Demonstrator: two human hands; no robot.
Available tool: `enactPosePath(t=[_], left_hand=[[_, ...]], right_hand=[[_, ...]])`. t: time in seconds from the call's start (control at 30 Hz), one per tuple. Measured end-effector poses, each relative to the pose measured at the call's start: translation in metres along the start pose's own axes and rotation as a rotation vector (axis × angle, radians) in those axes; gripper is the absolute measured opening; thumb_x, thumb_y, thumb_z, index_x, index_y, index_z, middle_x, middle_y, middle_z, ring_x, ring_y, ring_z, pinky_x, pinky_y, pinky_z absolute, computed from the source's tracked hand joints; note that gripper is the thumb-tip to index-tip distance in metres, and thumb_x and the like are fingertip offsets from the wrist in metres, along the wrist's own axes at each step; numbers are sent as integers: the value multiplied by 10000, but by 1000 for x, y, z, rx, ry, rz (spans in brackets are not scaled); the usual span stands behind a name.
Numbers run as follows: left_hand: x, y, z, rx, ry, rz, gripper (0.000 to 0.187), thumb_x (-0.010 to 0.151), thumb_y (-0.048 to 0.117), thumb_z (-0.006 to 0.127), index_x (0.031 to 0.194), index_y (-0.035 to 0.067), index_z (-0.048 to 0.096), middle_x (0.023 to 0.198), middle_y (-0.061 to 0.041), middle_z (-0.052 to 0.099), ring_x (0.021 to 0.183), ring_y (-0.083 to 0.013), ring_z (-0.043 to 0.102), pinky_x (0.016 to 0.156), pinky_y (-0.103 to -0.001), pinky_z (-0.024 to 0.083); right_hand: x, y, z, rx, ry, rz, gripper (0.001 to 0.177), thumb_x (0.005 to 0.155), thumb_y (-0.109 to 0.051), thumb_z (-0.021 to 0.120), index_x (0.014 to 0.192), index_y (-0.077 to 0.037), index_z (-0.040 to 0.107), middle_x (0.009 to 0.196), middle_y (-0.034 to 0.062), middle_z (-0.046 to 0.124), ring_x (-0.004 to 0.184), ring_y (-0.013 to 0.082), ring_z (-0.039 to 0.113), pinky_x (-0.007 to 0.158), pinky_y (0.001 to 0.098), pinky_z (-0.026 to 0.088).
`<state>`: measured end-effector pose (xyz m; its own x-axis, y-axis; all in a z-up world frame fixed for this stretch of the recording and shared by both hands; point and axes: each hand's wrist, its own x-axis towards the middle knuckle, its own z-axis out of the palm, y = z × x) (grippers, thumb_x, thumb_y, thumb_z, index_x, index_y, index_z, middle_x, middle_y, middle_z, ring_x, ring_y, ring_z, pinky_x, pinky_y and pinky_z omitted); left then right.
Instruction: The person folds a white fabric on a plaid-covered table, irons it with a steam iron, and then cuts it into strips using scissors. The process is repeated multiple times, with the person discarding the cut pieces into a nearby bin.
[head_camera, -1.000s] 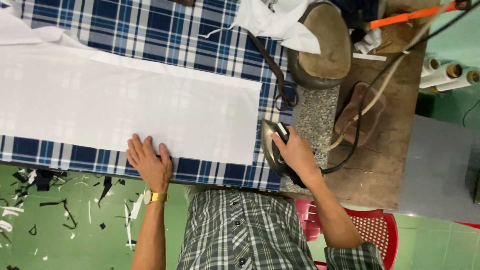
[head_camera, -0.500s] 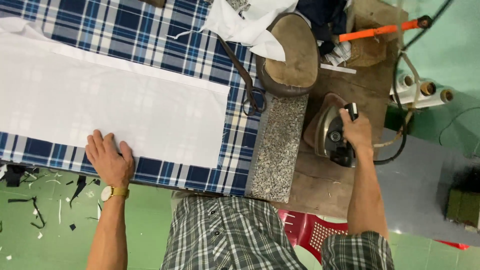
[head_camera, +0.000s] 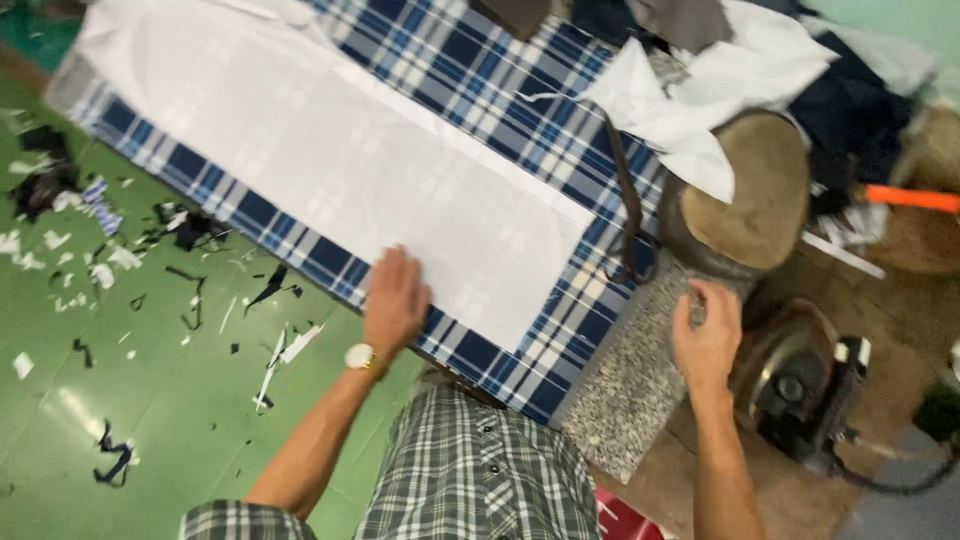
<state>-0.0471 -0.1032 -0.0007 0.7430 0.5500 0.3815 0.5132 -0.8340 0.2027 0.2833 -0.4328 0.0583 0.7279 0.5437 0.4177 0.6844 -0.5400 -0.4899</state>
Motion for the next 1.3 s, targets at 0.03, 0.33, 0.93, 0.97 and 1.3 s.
enactPosePath(t=[0.03,0.33,0.93,0.97,1.3], left_hand=[[-9,20,1,-129,-39,56,440,915,209,677,1305,8,644,1446,-314,545,1385,-487,490,1173,-561,339],[-72,87,12,-280,-75,227,547,1019,437,527,1461,115,552,1601,-203,431,1495,-383,384,1239,-501,262],[-65,85,11,-287,-83,257,518,1026,369,560,1459,84,550,1607,-213,418,1501,-377,370,1244,-488,262],[-64,86,11,-305,-91,274,518,1026,369,560,1459,84,550,1607,-213,418,1501,-377,370,1244,-488,262],[-72,100,11,-285,-155,296,524,1037,390,531,1496,135,510,1657,-157,358,1534,-342,313,1266,-492,212]], right_hand=[[3,-24,18,81,-156,24,199,1039,-39,658,1222,30,693,1178,202,631,1033,378,666,871,462,566],[44,-36,79,-52,-549,198,339,992,-68,674,1316,22,630,1225,269,550,1011,457,693,750,480,631],[-26,45,-59,817,-964,743,696,899,-304,695,1380,162,504,625,240,613,304,222,519,250,326,371],[-24,36,-68,812,-943,763,696,899,-304,695,1380,162,504,625,240,613,304,222,519,250,326,371],[2,36,-58,407,-1334,735,756,789,-355,812,1380,71,607,667,228,698,449,264,628,421,376,495]])
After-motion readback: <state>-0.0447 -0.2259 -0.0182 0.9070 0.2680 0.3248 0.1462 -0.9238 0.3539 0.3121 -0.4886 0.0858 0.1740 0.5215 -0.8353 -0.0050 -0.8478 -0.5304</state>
